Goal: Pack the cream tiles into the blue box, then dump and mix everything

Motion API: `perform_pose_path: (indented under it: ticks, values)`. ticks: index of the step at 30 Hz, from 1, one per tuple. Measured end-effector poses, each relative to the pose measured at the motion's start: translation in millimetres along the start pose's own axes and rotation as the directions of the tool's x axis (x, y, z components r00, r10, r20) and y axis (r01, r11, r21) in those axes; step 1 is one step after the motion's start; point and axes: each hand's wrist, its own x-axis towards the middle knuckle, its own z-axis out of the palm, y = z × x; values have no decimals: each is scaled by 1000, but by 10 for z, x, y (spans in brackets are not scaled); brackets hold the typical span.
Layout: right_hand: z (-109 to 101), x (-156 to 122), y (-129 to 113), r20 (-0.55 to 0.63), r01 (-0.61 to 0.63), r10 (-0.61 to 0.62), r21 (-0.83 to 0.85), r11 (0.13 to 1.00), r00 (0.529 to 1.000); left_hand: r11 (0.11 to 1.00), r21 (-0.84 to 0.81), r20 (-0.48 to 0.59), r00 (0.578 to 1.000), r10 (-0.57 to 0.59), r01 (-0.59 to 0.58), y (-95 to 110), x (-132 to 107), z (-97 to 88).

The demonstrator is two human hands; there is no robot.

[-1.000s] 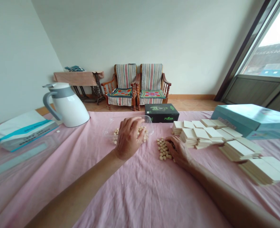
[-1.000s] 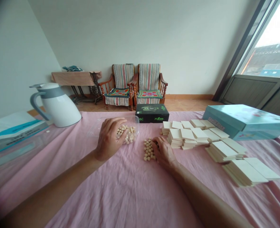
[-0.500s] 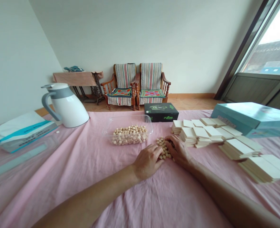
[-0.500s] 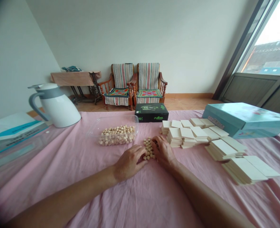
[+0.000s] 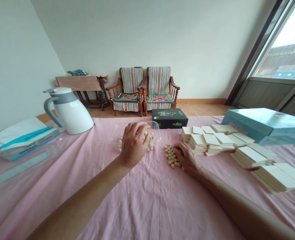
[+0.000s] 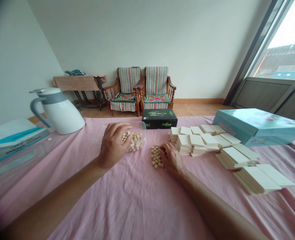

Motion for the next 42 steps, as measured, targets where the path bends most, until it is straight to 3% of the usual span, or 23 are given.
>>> perform_pose_path:
  ticks: [3, 6, 8, 11, 19, 23, 27, 30, 32, 34, 36, 38, 40, 42]
  values:
    - [11, 1, 17, -11, 5, -5, -1, 1000, 1000, 986, -88, 59, 987, 150, -144, 86, -99, 52]
    - [19, 4, 31, -14, 19, -19, 5, 1000, 1000, 944, -248, 292, 912, 289, -219, 266, -282, 216]
    - [18, 5, 30, -10, 28, -28, 9, 1000, 1000, 942, -297, 420, 864, 277, -157, 364, -405, 350]
    - [12, 5, 24, -9, 33, -33, 10, 999, 999, 948, -307, 516, 824, 236, -80, 425, -543, 509]
    - [23, 5, 43, -14, 34, -34, 2, 999, 999, 959, -283, 543, 827, 145, 17, 436, -619, 556]
    - [21, 3, 40, -13, 34, -34, -3, 999, 999, 957, -289, 483, 859, 170, -27, 449, -546, 466]
    - [29, 3, 45, -15, 30, -30, -5, 1000, 999, 978, -182, 301, 942, 151, -99, 323, -298, 258]
    - [38, 4, 60, -18, 15, -15, -7, 1000, 1000, 998, -45, 135, 990, 47, -41, 141, -79, 81]
    - [41, 3, 70, -15, 13, -14, -10, 1000, 1000, 1000, 24, 31, 1000, 2, -3, 54, 3, 0]
    - [40, 1, 74, -10, 16, -17, -14, 1000, 1000, 999, 20, -17, 999, 31, -31, 42, 7, -23]
    - [38, 1, 72, -12, 19, -19, -16, 1000, 1000, 990, -52, 58, 989, 132, -129, 111, -62, 20]
    - [36, 1, 68, -15, 27, -27, -13, 1000, 1000, 967, -144, 234, 943, 237, -208, 224, -176, 121]
    - [35, 1, 67, -15, 36, -37, -10, 999, 999, 958, -201, 406, 872, 273, -206, 328, -307, 257]
    - [36, 1, 70, -14, 41, -41, -7, 999, 999, 964, -208, 506, 825, 251, -166, 383, -428, 397]
